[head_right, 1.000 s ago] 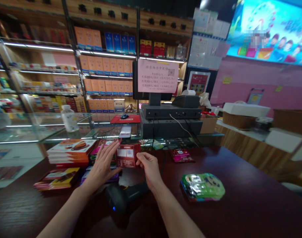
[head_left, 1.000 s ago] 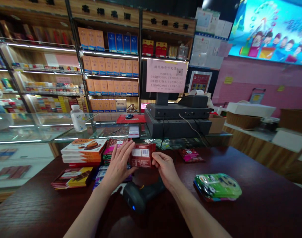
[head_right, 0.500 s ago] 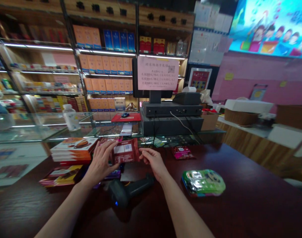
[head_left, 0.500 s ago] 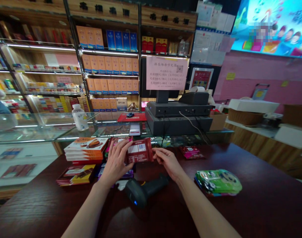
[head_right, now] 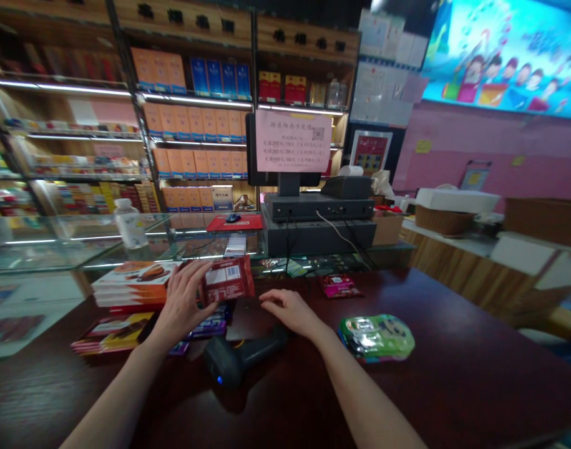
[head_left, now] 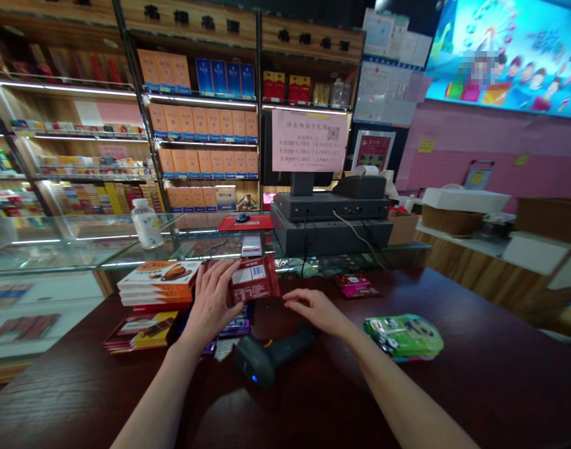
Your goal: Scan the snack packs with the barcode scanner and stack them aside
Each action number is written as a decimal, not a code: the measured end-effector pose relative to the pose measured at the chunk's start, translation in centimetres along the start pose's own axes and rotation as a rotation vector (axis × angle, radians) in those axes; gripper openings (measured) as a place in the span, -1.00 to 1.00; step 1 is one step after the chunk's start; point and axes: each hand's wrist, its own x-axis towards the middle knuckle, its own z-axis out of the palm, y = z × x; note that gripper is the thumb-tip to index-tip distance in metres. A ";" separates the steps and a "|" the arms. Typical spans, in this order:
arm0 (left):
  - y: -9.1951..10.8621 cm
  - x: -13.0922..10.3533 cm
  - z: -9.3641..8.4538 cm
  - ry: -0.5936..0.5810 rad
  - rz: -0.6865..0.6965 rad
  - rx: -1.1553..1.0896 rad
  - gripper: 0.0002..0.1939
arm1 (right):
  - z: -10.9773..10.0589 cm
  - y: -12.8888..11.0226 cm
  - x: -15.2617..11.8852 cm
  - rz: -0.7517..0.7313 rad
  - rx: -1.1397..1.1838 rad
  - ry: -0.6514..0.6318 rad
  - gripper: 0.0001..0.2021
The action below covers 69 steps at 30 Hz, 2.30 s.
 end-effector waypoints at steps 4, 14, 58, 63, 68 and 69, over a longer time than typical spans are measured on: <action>-0.3 -0.1 0.1 0.014 -0.006 0.014 -0.18 | 0.2 -1.5 -2.7 -0.155 -0.173 -0.089 -0.55; -0.4 -0.1 -0.1 0.018 0.002 0.053 -0.20 | 1.8 -2.2 -3.7 -0.176 -0.362 -0.335 -0.16; -0.3 -0.4 0.2 -0.039 -0.020 0.052 -0.19 | -1.6 -0.8 -3.8 -0.124 -0.017 0.066 -0.24; -0.5 -0.6 0.3 -0.038 -0.022 0.054 -0.19 | -1.5 -0.8 -3.8 -0.135 -0.021 0.070 -0.24; -0.7 -0.7 0.3 -0.032 -0.013 0.072 -0.19 | -1.6 -0.9 -3.8 -0.149 -0.044 0.072 -0.27; -0.7 -0.7 0.3 -0.034 -0.014 0.071 -0.19 | -1.6 -0.9 -3.9 -0.148 -0.044 0.070 -0.27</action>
